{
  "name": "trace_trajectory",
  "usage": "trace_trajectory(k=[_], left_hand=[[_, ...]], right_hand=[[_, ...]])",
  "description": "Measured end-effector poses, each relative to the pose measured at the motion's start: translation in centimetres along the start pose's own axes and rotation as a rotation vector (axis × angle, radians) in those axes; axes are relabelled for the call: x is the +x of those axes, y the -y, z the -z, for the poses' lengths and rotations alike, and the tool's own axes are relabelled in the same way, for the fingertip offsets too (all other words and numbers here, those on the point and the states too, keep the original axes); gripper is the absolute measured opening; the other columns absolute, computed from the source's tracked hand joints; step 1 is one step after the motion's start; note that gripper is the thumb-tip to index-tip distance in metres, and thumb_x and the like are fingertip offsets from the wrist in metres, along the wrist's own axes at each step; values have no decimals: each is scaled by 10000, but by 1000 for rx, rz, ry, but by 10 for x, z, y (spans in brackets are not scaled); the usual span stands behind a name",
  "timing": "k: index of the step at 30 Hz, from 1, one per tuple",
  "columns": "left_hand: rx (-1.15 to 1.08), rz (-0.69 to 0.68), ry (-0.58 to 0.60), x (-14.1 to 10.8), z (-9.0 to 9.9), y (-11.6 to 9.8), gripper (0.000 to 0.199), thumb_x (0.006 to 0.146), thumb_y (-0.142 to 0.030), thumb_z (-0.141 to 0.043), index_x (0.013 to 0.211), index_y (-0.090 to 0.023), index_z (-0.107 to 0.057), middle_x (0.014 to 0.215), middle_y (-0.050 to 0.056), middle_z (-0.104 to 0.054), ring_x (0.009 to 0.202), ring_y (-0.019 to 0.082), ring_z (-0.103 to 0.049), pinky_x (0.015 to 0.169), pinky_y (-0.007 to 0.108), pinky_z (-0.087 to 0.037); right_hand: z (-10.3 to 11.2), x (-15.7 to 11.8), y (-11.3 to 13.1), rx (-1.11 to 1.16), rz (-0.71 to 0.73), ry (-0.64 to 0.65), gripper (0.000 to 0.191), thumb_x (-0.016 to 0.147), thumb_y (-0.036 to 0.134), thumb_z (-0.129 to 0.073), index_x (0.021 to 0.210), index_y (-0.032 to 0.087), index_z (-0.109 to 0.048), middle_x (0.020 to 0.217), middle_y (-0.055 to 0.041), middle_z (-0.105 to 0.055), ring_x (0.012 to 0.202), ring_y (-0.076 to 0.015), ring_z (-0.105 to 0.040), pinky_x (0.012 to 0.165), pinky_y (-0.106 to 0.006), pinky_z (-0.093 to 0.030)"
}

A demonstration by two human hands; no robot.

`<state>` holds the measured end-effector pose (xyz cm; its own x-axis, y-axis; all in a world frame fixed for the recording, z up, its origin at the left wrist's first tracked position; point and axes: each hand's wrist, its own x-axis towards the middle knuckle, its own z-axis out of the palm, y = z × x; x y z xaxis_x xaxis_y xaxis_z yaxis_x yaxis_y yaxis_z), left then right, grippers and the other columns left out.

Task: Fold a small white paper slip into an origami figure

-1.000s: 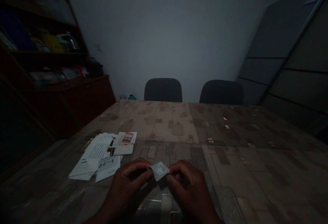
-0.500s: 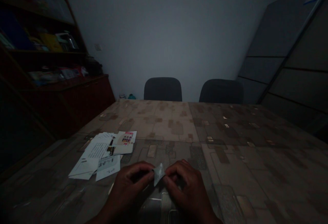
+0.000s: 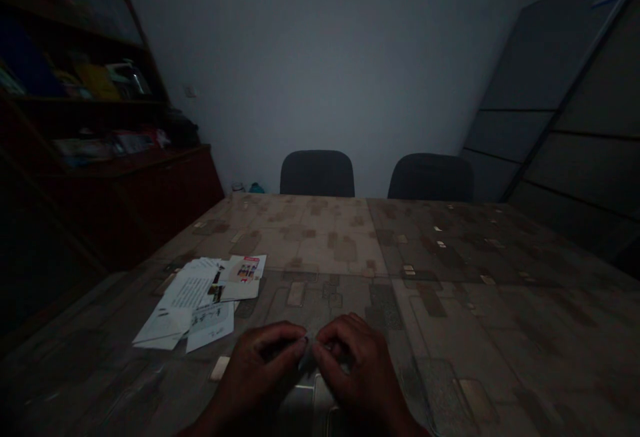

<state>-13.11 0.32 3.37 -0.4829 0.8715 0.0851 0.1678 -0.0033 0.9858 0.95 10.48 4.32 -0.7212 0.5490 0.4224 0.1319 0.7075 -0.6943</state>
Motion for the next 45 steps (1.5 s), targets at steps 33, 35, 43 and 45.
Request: trace_trajectory(k=[33,35,43,45], left_hand=[[109,13,100,0,-3,0,136,723,-197,-611,795,-162,-720,722,44,-700,648,171,-604,610,248,-454],[138,6,103,-1,-2,-3,127,727,-195,-609,777,-161,-721,712,48,-703,644,176,-603,609,252,-447],[-181,168,79,4,-4,4,163,659,-255,-685,763,-158,-606,636,-17,-578,591,124,-519,552,216,-386],[-254,213,70,5,-6,8,198,636,-277,-703,725,-159,-571,583,-43,-527,548,104,-475,527,205,-358]], right_hand=[[-5,0,-5,186,-279,86,59,739,246,-585,764,193,-593,660,15,-566,635,-159,-554,587,-253,-427],[-6,-1,-6,193,-261,103,49,743,241,-585,756,193,-589,666,9,-577,643,-161,-561,592,-256,-434],[-11,-3,-1,252,-266,0,146,791,312,-567,702,196,-555,643,18,-556,619,-154,-535,584,-251,-404],[-12,-3,-1,270,-287,-7,160,800,324,-563,704,198,-550,640,22,-549,625,-152,-531,589,-249,-401]])
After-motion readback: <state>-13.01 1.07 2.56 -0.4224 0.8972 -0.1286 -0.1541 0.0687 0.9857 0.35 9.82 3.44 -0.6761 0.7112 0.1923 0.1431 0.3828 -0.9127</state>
